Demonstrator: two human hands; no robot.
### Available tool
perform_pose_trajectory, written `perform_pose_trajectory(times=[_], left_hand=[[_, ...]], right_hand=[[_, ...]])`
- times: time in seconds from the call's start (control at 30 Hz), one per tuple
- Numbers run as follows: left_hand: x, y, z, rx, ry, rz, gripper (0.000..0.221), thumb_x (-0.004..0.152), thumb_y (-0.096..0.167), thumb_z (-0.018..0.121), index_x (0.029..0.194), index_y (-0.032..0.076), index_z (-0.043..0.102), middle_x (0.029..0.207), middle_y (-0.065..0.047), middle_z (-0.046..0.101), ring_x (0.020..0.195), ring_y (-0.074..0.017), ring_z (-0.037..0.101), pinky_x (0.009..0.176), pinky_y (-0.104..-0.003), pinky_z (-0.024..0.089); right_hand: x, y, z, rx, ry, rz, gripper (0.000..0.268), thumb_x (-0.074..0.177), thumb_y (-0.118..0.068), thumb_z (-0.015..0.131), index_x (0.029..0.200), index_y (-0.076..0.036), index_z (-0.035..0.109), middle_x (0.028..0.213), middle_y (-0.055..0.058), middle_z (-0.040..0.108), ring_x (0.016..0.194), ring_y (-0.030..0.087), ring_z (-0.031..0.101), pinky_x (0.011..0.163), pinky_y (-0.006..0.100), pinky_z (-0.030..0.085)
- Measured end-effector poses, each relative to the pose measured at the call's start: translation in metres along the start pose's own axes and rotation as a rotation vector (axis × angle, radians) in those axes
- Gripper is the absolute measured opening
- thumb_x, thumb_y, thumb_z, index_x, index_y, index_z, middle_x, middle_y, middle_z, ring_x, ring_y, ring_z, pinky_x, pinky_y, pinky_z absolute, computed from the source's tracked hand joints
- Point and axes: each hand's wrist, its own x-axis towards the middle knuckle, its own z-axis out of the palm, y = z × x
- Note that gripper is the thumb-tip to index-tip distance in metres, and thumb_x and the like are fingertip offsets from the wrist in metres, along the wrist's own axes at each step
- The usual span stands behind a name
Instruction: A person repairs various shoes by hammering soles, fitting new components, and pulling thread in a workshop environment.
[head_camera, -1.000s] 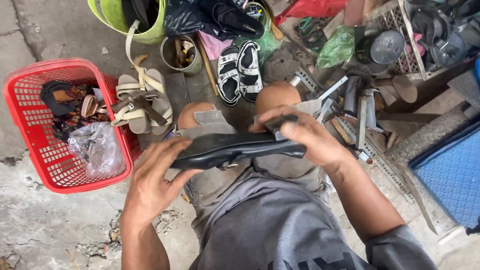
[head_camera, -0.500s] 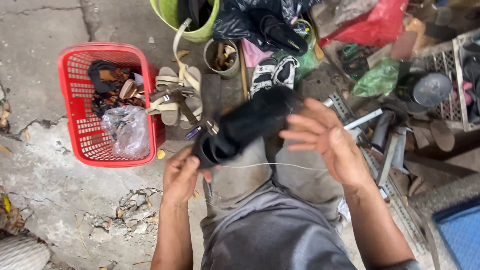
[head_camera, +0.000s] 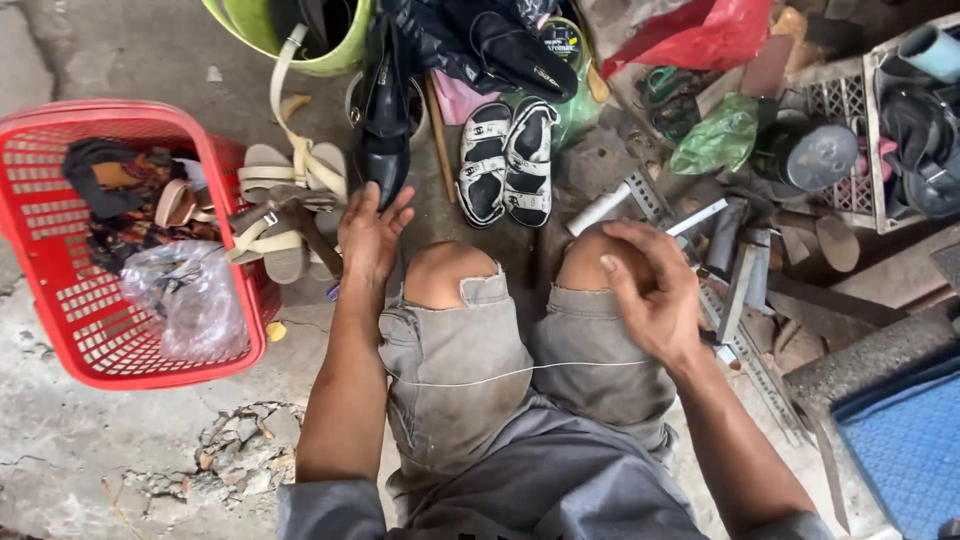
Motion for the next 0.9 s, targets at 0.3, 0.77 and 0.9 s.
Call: perform_pose_trajectory(times=[0.3,0.77,0.9], left_hand=[[-0.033,0.016,-0.013,0.28,-0.076,-0.219,0.069,0.101,0.021,0.069,0.154,0.0,0.031,0.145,-0.034,0.052,0.125,-0.0472,0.063,0.099,-0.053,0.059],[-0.125,0.098,-0.006,0.556,-0.178,0.107,0.048,0.103,0.021,0.052,0.146,0.0,0.05,0.129,-0.032,0.067,0.109,-0.0399,0.071,0.089,-0.045,0.058],[-0.137,0.101,0.006,0.568,-0.16,0.201,0.042,0.103,0.017,0.054,0.141,-0.001,0.056,0.124,-0.029,0.07,0.104,-0.0384,0.074,0.086,-0.042,0.06]], right_hand=[[0.098,0.071,0.036,0.038,-0.329,0.267,0.036,0.101,-0.025,0.071,0.132,-0.007,0.069,0.114,0.025,0.072,0.111,0.047,0.068,0.098,0.058,0.051],[0.103,0.283,0.186,-0.763,-0.907,0.354,0.037,0.095,-0.046,0.061,0.126,-0.027,0.056,0.104,0.01,0.078,0.112,0.034,0.071,0.1,0.05,0.046],[0.105,0.226,0.144,-0.713,-0.866,0.337,0.044,0.085,-0.059,0.065,0.114,-0.026,0.062,0.106,0.006,0.078,0.114,0.032,0.07,0.101,0.048,0.049]])
